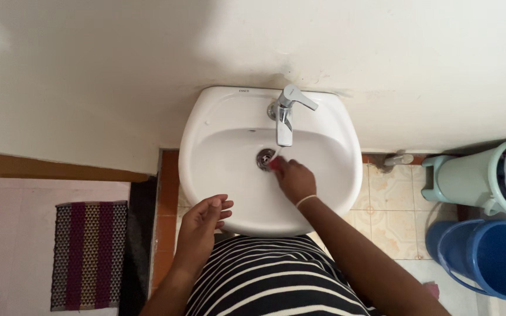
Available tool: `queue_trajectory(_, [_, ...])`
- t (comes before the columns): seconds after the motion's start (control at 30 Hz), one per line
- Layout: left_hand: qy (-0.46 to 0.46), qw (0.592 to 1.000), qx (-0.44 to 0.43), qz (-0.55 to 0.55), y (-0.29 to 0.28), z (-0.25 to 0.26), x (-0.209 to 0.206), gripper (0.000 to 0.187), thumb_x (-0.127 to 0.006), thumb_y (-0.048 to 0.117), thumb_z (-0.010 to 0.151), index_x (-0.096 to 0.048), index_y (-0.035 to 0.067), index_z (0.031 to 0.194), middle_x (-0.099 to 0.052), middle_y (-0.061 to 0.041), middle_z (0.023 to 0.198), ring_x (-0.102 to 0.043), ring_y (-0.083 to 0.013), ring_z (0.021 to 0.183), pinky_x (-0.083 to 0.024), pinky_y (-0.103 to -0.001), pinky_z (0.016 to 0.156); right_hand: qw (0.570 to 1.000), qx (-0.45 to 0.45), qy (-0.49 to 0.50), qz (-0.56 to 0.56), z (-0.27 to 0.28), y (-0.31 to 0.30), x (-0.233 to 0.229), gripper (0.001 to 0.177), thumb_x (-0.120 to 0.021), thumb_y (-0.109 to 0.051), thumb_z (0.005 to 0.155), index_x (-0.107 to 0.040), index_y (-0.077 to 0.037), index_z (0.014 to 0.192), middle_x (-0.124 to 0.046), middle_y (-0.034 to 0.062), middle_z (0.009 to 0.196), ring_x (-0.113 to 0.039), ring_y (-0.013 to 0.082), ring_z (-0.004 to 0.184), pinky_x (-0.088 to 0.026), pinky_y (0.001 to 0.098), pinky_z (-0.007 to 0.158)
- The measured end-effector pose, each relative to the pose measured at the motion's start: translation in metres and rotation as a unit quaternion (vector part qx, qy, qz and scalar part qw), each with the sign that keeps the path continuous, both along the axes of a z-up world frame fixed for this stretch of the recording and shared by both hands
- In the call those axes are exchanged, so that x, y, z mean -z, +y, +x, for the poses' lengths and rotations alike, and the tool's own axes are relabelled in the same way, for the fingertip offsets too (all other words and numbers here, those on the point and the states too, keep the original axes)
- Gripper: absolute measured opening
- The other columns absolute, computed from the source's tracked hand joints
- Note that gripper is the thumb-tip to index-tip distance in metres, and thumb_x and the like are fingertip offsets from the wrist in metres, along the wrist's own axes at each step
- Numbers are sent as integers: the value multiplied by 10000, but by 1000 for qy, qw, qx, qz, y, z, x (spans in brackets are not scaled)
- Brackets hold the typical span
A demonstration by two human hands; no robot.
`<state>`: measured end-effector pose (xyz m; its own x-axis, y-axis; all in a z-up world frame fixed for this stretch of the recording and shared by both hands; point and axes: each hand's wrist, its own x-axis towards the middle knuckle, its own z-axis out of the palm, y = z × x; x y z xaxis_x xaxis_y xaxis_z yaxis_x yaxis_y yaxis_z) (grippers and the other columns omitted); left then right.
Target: The person scrubs the inside of a white bathroom sink using a red brush. They clean the basin, the drain area, and the faucet fixture thoroughly.
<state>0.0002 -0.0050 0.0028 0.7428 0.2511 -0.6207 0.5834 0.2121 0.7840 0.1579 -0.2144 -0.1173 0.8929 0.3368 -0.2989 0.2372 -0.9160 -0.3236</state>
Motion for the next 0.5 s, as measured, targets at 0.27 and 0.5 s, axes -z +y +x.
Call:
queue_trajectory(0.27, [-12,1000,-19,-5,8,-6,2,537,-479,439,1007,-667,23,1290,-758,-147,1192,-714,-235,1129,-581,-367,940,996,-51,67,-39,18,-18,-12,418,-688,-391,911,-656,-133,1238,-735,139,1000,-707,337,916,-559,476,837])
queue_trajectory(0.5, [-21,1000,-11,-9,7,-7,9,547,-494,446,997,-667,18,1289,-767,-155,1180,-730,-247,1106,-580,-373,909,991,-65,90,-76,20,-10,-4,290,-679,-388,955,-716,-172,1144,-752,126,1023,-710,331,932,-550,470,875])
